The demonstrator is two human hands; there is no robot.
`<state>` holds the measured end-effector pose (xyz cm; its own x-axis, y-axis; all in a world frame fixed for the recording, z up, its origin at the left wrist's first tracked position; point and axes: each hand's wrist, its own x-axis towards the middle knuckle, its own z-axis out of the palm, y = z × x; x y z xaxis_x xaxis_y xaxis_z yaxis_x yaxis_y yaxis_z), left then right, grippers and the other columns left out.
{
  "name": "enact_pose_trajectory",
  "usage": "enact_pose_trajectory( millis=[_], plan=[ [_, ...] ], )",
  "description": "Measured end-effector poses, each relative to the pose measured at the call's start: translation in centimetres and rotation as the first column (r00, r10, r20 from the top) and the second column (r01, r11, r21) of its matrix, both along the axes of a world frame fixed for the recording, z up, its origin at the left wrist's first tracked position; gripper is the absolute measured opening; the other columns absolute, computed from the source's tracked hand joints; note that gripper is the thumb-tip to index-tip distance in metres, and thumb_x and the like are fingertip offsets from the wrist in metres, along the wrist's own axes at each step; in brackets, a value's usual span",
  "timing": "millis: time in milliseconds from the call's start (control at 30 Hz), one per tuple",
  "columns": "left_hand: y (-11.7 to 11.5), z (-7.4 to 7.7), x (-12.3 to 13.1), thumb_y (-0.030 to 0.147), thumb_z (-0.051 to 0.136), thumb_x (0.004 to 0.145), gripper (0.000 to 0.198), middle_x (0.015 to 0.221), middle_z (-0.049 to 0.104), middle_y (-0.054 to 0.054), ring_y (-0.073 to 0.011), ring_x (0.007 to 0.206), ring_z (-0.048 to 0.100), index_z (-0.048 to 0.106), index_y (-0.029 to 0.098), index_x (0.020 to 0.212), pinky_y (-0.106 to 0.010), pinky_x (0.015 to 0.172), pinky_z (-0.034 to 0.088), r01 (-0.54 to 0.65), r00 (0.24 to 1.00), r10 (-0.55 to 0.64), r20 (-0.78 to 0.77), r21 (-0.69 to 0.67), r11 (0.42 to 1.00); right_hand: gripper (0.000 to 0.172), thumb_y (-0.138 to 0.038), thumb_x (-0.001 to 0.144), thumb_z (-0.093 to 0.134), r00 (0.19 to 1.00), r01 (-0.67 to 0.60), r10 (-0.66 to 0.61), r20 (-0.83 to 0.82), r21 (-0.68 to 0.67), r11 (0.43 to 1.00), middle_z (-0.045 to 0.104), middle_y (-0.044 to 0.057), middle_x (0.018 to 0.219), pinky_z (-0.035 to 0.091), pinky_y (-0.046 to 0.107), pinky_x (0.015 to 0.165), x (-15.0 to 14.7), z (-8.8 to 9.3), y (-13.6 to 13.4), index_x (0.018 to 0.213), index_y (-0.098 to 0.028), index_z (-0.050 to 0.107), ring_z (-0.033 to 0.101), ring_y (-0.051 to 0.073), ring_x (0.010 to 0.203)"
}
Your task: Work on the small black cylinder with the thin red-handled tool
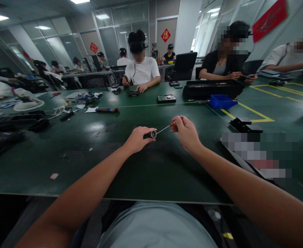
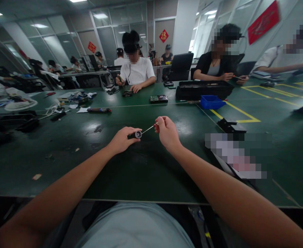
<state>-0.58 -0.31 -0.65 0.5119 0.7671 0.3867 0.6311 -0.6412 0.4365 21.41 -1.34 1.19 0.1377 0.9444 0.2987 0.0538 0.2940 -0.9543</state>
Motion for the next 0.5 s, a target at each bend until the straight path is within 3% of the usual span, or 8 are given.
enact_pose_trajectory(
  millis=[333,500],
  plan=[
    [-0.4,0.2,0.0,0.035,0.071,0.086,0.042,0.119,0.069,-0.003,-0.0227,0.106,0.059,0.064,0.026,0.126,-0.039,0.096,0.043,-0.06,0.998,0.06,0.017,-0.026,0.998,0.024,-0.042,0.095,0.05,0.984,-0.077,0.054,0.168,0.138,0.987,0.067,0.003,0.079,0.052,0.034,0.069,-0.1,0.3,-0.9,0.093,-0.02,0.06,0.063,0.016,0.07],
    [-0.5,0.3,0.0,0.034,0.072,0.085,0.041,0.117,0.069,-0.003,-0.0225,0.105,0.06,0.065,0.025,0.125,-0.039,0.096,0.043,-0.074,0.997,0.075,0.024,-0.033,0.997,0.028,-0.047,0.092,0.056,0.932,0.003,-0.056,0.357,0.147,0.989,0.068,0.002,0.071,0.046,0.031,0.061,0.0,1.3,-1.6,0.085,-0.02,0.064,0.062,0.016,0.064]
  ],
)
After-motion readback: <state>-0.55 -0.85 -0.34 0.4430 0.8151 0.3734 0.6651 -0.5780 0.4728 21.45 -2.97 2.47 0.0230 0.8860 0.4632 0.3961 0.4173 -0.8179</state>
